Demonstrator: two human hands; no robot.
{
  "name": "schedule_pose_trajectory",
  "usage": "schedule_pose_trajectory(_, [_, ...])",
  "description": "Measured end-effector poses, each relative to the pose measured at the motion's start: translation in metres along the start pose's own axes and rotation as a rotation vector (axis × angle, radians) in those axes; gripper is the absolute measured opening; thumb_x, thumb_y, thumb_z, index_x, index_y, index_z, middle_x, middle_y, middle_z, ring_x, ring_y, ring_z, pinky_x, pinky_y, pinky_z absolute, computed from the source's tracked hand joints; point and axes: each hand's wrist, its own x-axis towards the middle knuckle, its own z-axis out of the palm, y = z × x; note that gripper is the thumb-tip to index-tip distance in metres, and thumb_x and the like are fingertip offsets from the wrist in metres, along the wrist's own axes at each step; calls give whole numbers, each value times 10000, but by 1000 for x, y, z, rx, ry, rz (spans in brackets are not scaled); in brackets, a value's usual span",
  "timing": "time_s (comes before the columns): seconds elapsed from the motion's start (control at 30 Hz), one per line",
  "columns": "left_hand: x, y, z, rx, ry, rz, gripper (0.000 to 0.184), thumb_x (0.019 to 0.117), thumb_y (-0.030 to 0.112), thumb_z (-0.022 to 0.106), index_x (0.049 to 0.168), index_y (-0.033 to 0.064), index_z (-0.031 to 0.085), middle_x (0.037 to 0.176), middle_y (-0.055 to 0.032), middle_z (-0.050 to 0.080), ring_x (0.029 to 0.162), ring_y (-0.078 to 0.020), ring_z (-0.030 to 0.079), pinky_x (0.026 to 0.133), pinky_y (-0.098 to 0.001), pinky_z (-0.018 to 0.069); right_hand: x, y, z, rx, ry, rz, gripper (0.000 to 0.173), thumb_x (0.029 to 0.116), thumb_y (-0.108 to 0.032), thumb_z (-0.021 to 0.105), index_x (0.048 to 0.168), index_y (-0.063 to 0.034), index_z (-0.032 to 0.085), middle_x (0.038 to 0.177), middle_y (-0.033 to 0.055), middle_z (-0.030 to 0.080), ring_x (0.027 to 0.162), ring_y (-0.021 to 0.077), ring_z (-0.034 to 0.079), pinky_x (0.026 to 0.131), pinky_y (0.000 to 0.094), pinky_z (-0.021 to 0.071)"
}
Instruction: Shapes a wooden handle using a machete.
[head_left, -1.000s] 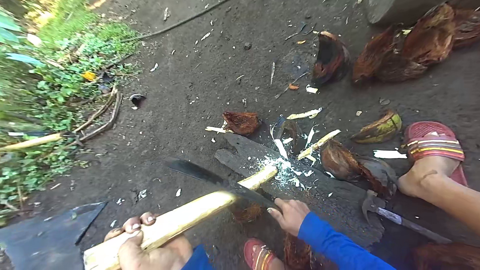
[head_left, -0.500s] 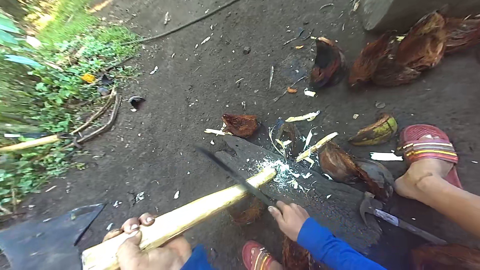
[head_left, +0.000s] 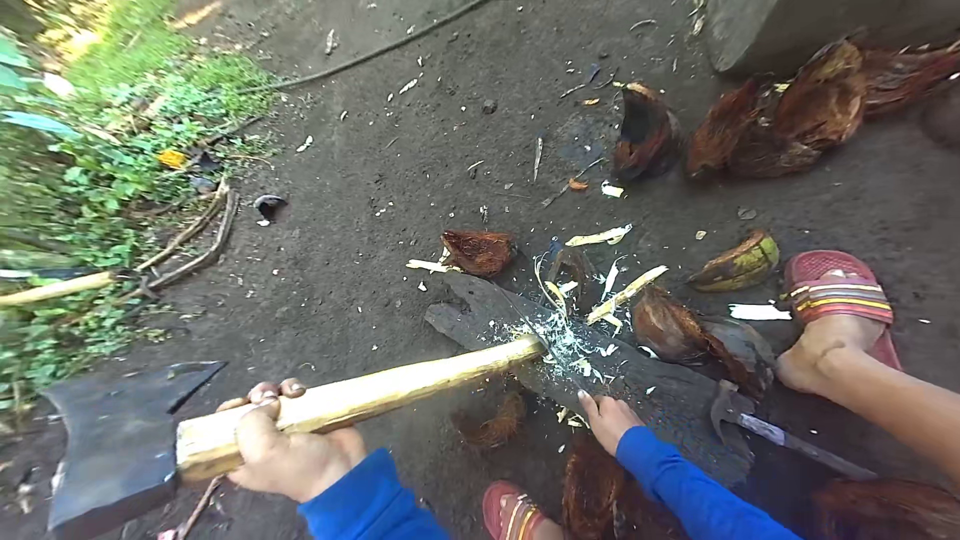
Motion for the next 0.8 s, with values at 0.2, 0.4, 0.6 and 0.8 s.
schedule_pose_trajectory(0.2, [2, 1, 5, 16, -22, 6, 218, 915, -115, 377, 1003, 37, 507, 784, -38, 562, 683, -152, 609, 662, -296, 564, -54, -52, -8, -131, -72, -361, 731, 1059, -649, 246, 1176, -62, 666, 983, 199, 727, 1014, 395, 715, 875, 610, 551])
schedule_pose_trajectory(0.4, [8, -3, -9, 8, -28, -14, 217, 924, -106, 370, 1002, 40, 511, 785, -38, 572, 686, -149, 620, 658, -290, 571, -2, 7, -4, -100, -20, -86, 784, 1066, -643, 217, 1262, -55, 698, 1194, 245, 715, 1190, 424, 665, 1010, 643, 502])
schedule_pose_trajectory(0.6, [5, -3, 1, 10, -49, -1, 214, 941, -92, 364, 1025, 45, 506, 794, -24, 573, 697, -141, 622, 675, -288, 571, 18, 30, -5, 2, 20, 68, 793, 1065, -648, 253, 1185, -13, 712, 1194, 248, 708, 1215, 404, 651, 1029, 618, 485])
schedule_pose_trajectory(0.8, [6, -6, 18, 14, -125, 8, 245, 1019, 39, 466, 1260, 74, 484, 999, -16, 615, 884, -136, 658, 821, -323, 584, 23, 30, 15, -5, 42, 42, 772, 1057, -663, 267, 1231, -53, 706, 1204, 224, 715, 1218, 391, 655, 1027, 611, 491])
